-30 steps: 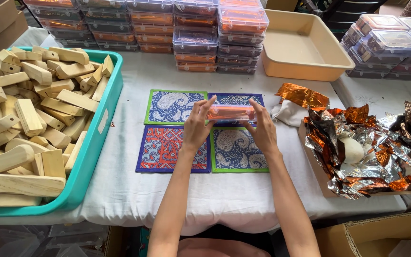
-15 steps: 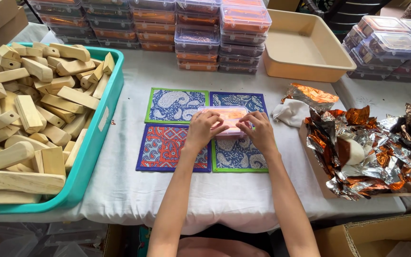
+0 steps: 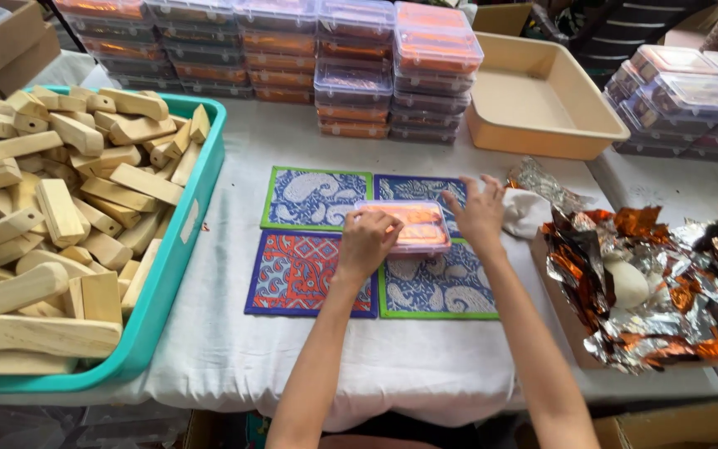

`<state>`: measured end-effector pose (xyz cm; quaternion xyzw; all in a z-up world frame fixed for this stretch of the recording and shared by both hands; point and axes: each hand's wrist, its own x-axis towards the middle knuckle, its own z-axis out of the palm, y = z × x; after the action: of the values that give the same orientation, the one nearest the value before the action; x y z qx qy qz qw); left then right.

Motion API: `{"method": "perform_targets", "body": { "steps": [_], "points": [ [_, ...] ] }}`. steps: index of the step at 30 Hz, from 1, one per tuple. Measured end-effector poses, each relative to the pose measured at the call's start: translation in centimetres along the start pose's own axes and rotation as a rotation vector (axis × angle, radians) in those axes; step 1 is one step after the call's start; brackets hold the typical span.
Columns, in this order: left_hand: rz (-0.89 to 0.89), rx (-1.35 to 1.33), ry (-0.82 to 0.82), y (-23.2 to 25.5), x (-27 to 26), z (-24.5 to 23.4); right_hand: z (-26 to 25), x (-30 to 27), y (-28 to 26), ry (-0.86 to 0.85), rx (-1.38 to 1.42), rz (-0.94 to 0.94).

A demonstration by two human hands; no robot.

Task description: The person wipes a plastic container with a white cloth, then picks up a wooden block and rubs it with the cloth. They wrap the wooden block in a shiny foil sheet and place it on a patterned mat. The person repeats the process with another wooden block.

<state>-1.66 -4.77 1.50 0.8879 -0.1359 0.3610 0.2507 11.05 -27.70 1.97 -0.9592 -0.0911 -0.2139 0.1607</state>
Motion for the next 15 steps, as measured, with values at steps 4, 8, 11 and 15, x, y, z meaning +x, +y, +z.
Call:
{"method": "perform_targets", "body": {
  "steps": [4, 8, 11, 15],
  "points": [
    [0.041, 0.003, 0.040, 0.5, 0.3, -0.1, 1.6, 3.3, 5.0, -0.096, -0.177, 0.120],
    [0.023, -0.020, 0.049, 0.9, 0.3, -0.5, 3.5, 3.0, 9.1, -0.226, -0.309, 0.273],
    [0.015, -0.036, 0.064, 0.9, 0.6, -0.7, 5.4, 3.3, 11.6, -0.242, -0.312, 0.335],
    [-0.002, -0.050, 0.081, 1.6, 0.8, -1.4, 5.4, 3.2, 11.5, -0.099, -0.293, 0.223]
  ]
}}
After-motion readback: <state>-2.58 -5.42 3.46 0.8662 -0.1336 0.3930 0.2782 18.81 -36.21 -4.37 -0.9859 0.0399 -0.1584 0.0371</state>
